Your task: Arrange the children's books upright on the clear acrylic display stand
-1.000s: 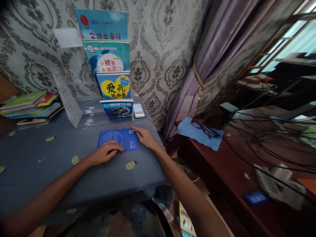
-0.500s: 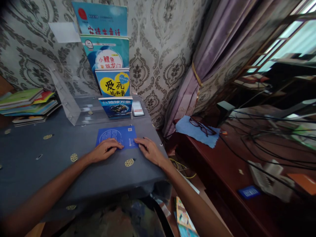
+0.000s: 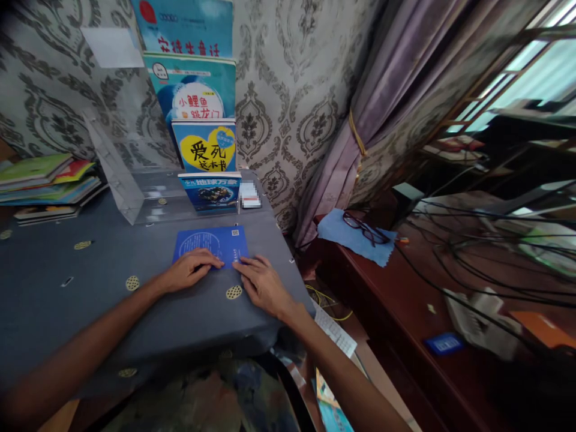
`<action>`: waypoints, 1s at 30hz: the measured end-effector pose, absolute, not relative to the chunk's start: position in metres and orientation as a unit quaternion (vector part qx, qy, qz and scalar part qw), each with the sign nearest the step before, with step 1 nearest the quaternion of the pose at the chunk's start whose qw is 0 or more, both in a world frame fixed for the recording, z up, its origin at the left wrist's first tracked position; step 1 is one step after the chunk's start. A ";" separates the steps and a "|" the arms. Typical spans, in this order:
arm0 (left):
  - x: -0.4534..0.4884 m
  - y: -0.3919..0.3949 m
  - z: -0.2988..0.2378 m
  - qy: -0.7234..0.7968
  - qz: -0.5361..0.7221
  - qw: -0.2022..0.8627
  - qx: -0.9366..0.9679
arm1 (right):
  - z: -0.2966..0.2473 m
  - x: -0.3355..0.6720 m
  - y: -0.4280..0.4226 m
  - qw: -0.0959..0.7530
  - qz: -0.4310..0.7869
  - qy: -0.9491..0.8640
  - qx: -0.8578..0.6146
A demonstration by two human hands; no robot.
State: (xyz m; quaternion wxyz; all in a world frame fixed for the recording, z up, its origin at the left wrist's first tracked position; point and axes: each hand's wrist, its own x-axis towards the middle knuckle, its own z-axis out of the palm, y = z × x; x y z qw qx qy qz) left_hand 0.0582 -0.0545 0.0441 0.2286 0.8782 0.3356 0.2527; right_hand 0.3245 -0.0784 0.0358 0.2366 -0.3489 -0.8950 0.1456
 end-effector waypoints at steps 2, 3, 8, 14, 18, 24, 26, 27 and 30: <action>0.058 -0.055 0.044 0.338 0.258 0.232 0.875 | 0.037 0.318 -0.080 0.235 0.151 -0.898 -0.340; 0.058 -0.055 0.044 0.340 0.261 0.237 0.872 | 0.038 0.315 -0.081 0.233 0.155 -0.900 -0.334; 0.055 -0.055 0.045 0.365 0.276 0.283 0.843 | 0.042 0.296 -0.082 0.227 0.164 -0.913 -0.298; 0.049 -0.039 0.045 0.418 0.305 0.263 0.814 | 0.045 0.272 -0.084 0.206 0.160 -0.928 -0.266; 0.038 -0.010 0.044 0.506 0.283 0.104 0.808 | 0.047 0.263 -0.087 0.204 0.150 -0.930 -0.267; 0.020 0.017 0.048 0.582 0.149 0.002 0.799 | 0.051 0.257 -0.092 0.184 0.111 -0.932 -0.291; 0.017 0.016 0.051 0.580 0.129 0.003 0.805 | 0.050 0.256 -0.092 0.184 0.100 -0.933 -0.294; 0.017 0.014 0.053 0.578 0.122 0.003 0.807 | 0.050 0.255 -0.092 0.188 0.099 -0.932 -0.293; 0.014 0.006 0.060 0.584 0.105 -0.002 0.805 | 0.049 0.255 -0.091 0.204 0.112 -0.930 -0.286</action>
